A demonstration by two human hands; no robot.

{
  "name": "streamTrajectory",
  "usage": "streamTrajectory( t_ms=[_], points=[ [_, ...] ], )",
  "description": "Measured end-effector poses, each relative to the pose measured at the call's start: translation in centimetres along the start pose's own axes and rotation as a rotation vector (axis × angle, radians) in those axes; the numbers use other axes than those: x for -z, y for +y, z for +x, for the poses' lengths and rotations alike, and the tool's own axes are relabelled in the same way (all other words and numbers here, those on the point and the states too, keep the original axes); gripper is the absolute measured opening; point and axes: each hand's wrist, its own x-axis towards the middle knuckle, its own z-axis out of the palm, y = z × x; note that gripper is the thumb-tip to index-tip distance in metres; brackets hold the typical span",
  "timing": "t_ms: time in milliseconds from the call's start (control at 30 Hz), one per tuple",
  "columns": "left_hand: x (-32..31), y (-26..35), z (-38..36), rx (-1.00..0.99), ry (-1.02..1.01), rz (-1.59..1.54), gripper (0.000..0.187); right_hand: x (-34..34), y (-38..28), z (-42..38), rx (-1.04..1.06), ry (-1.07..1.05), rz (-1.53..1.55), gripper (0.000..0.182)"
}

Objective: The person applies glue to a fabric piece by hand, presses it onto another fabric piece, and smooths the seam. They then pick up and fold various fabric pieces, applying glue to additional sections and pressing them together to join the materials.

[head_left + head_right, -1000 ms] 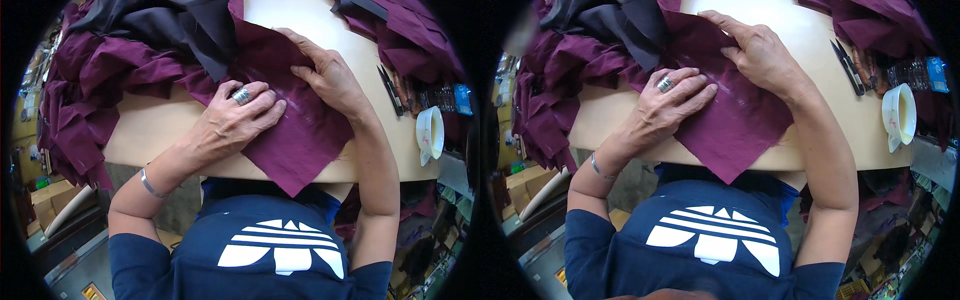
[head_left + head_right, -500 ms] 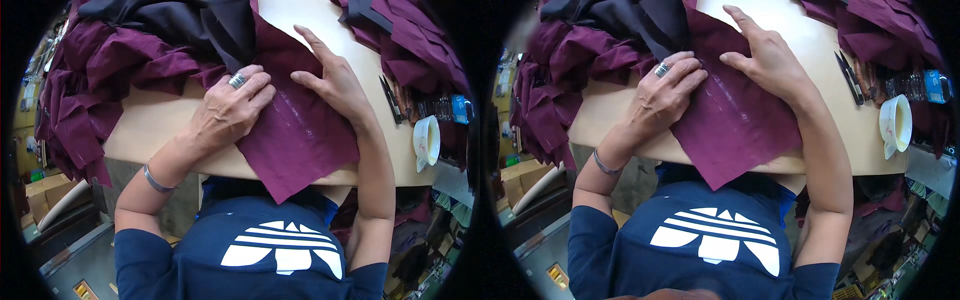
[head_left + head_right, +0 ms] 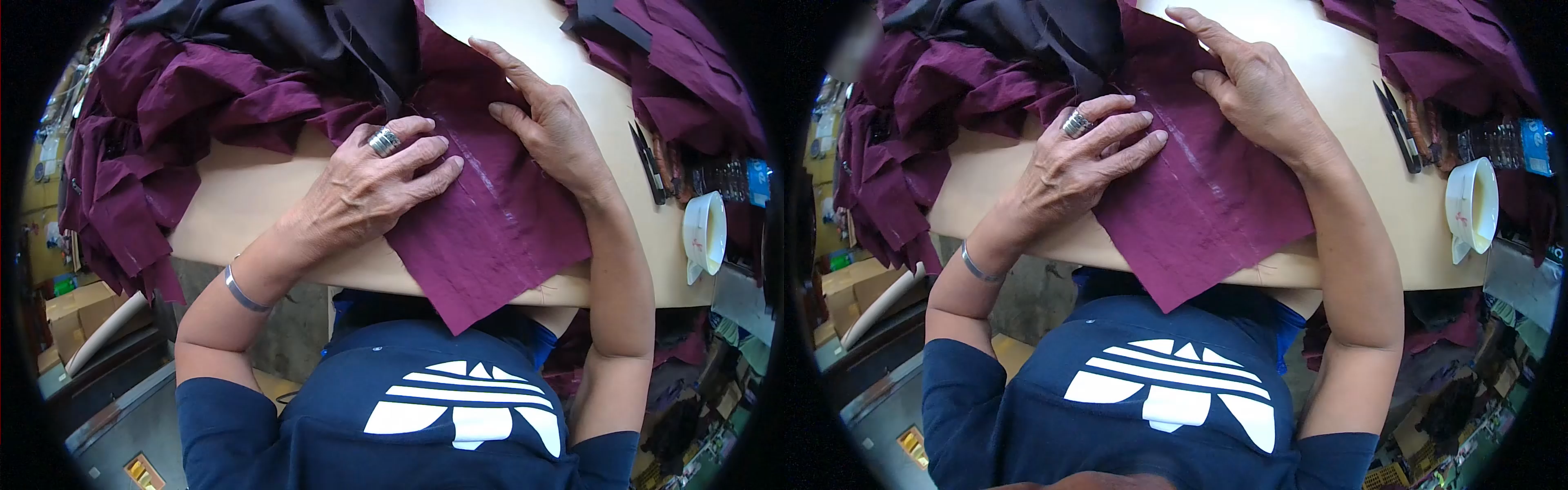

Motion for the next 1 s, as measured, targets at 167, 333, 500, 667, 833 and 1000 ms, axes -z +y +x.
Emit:
streamTrajectory(
  t_ms=[167,333,500,667,833,1000],
  points=[
    [-0.8,0.0,-0.3,0.101,0.071,-0.07,0.046,1.1,-0.2,0.8,-0.136,-0.114,-0.063,0.063],
    [-0.7,0.1,0.1,0.159,0.111,-0.061,0.046,0.6,-1.5,2.0,-0.207,-0.119,-0.088,0.066],
    [-0.6,0.2,0.1,0.188,0.088,-0.078,0.05,-0.9,0.0,1.7,0.037,0.009,0.003,0.065],
    [-0.5,0.1,-0.1,0.168,0.065,-0.048,0.051,-0.4,-0.7,1.4,0.022,0.019,0.068,0.063],
    [-0.5,0.0,-0.2,0.147,0.057,-0.039,0.05,-0.7,-0.1,1.6,0.053,0.021,0.1,0.064],
    [-0.5,-0.2,-0.1,0.123,0.048,-0.013,0.046,-1.2,0.4,1.7,0.06,0.026,-0.007,0.063]
  ],
)
